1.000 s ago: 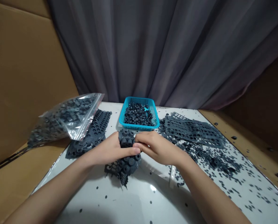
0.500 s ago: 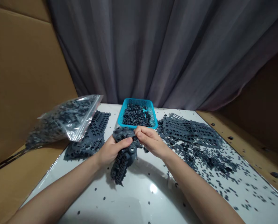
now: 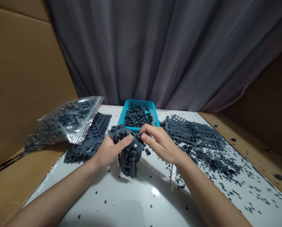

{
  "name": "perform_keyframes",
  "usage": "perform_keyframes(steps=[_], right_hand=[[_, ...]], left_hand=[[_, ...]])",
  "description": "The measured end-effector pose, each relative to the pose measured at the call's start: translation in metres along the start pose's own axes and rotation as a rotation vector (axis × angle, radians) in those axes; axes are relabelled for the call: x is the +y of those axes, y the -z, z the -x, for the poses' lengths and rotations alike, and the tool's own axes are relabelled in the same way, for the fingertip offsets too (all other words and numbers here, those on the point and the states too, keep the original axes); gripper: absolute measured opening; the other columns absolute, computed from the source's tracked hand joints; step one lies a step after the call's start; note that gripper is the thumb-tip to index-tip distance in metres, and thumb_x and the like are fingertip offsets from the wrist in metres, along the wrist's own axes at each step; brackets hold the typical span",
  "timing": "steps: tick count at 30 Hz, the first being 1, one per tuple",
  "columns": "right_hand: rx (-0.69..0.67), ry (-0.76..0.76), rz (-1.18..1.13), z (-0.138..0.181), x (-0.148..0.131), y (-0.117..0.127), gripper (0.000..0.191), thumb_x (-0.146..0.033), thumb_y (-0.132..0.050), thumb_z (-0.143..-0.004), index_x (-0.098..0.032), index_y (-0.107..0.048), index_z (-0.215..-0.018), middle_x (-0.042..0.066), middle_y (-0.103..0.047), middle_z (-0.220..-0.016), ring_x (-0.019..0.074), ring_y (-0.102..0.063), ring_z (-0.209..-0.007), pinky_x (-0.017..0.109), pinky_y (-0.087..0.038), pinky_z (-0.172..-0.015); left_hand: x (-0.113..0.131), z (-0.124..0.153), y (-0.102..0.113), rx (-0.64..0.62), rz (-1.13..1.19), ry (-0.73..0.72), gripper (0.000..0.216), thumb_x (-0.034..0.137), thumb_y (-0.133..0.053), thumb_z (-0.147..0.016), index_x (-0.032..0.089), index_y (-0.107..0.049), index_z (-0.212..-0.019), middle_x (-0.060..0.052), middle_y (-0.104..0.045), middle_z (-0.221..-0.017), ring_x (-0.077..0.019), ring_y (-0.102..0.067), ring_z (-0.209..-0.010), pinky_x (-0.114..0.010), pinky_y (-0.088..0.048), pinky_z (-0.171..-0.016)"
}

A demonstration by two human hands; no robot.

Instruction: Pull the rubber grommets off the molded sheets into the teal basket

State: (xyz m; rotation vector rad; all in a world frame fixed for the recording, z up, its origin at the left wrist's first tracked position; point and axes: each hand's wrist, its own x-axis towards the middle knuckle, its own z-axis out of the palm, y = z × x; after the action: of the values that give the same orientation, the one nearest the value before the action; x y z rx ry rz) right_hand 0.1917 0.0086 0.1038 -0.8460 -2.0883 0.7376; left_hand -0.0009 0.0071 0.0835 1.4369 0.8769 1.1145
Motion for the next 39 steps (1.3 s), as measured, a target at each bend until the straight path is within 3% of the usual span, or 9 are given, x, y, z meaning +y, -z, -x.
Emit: perform_keyframes(steps=[4,12,17,21,25,28,31,35,39], right_hand=[[-0.112,0.039,0.226,0.002,-0.006,0.000,0.024,-0.037,-0.040,-0.096,-0.019,-0.048,-0.083,0.000,-0.049,-0.074,0.0133,-0.043,-0.066,0.027,-0.034,-0.063],[-0.226,0.060,0.078,0.001,-0.008,0.000,0.029,-0.028,-0.037,-0.096,-0.019,-0.040,-0.069,-0.003,-0.042,-0.064,0.0112,-0.037,-0.058,0.026,-0.028,-0.057],[-0.124,-0.072,-0.480,0.001,-0.002,-0.016,0.033,-0.035,-0.044,-0.092,-0.019,-0.040,-0.064,-0.005,-0.033,-0.059,0.0102,-0.029,-0.054,0.025,-0.024,-0.053],[0.064,-0.192,-1.007,-0.004,0.005,-0.035,0.033,-0.038,-0.057,-0.083,-0.020,-0.040,-0.061,-0.007,-0.025,-0.055,0.0093,-0.021,-0.051,0.025,-0.021,-0.050],[0.237,-0.160,-1.211,-0.010,0.016,-0.029,0.039,-0.035,-0.052,-0.086,-0.021,-0.027,-0.059,-0.007,-0.018,-0.054,0.0101,-0.017,-0.050,0.025,-0.026,-0.053],[0.263,-0.101,-0.961,-0.014,0.042,-0.014,0.036,-0.043,-0.049,-0.088,-0.021,-0.035,-0.064,-0.006,-0.026,-0.057,0.0110,-0.025,-0.053,0.026,-0.028,-0.056],[0.286,-0.174,-0.413,-0.016,0.078,0.001,0.030,-0.048,-0.048,-0.087,-0.021,-0.044,-0.075,-0.004,-0.037,-0.065,0.0129,-0.034,-0.060,0.026,-0.031,-0.060],[0.283,-0.298,0.338,-0.015,0.118,0.013,0.020,-0.036,-0.046,-0.088,-0.018,-0.054,-0.091,0.002,-0.052,-0.078,0.0192,-0.045,-0.079,0.035,-0.038,-0.077],[0.229,-0.330,0.470,-0.013,0.131,0.013,0.027,-0.033,-0.055,-0.083,-0.019,-0.063,-0.105,0.011,-0.059,-0.103,0.0304,-0.044,-0.103,0.049,-0.034,-0.089]], left_hand=[[0.013,0.003,-0.002,-0.050,-0.209,-0.050,0.021,0.037,-0.067,-0.076,0.017,-0.060,-0.073,0.000,-0.062,-0.071,-0.0144,-0.057,-0.070,-0.025,-0.048,-0.069],[0.015,0.003,0.004,-0.222,-0.330,-0.006,0.019,0.033,-0.070,-0.074,0.019,-0.064,-0.086,0.000,-0.068,-0.088,-0.0170,-0.061,-0.085,-0.026,-0.047,-0.078],[0.009,0.002,0.001,-0.231,-0.036,0.101,0.020,0.036,-0.069,-0.075,0.018,-0.067,-0.083,0.000,-0.068,-0.081,-0.0152,-0.060,-0.076,-0.024,-0.048,-0.071],[-0.001,0.002,-0.003,-0.084,0.202,0.152,0.027,0.041,-0.076,-0.067,0.017,-0.070,-0.078,-0.001,-0.069,-0.075,-0.0144,-0.060,-0.071,-0.024,-0.049,-0.070],[-0.010,0.000,-0.003,0.076,0.315,0.201,0.034,0.045,-0.080,-0.059,0.017,-0.068,-0.074,0.001,-0.066,-0.068,-0.0128,-0.057,-0.063,-0.023,-0.046,-0.062],[-0.012,-0.003,-0.003,0.050,0.197,0.193,0.029,0.043,-0.076,-0.067,0.017,-0.067,-0.073,0.002,-0.065,-0.068,-0.0121,-0.057,-0.065,-0.023,-0.046,-0.064],[-0.009,-0.006,-0.004,-0.017,0.163,0.244,0.026,0.041,-0.073,-0.071,0.017,-0.068,-0.080,0.000,-0.068,-0.076,-0.0147,-0.061,-0.074,-0.026,-0.047,-0.073],[-0.005,-0.006,-0.006,-0.032,0.186,0.445,0.031,0.037,-0.074,-0.067,0.015,-0.068,-0.088,-0.005,-0.070,-0.075,-0.0202,-0.065,-0.072,-0.033,-0.049,-0.071],[-0.004,-0.004,-0.004,-0.074,0.104,0.394,0.035,0.028,-0.073,-0.068,0.016,-0.066,-0.100,-0.008,-0.073,-0.091,-0.0245,-0.066,-0.090,-0.035,-0.050,-0.079]])
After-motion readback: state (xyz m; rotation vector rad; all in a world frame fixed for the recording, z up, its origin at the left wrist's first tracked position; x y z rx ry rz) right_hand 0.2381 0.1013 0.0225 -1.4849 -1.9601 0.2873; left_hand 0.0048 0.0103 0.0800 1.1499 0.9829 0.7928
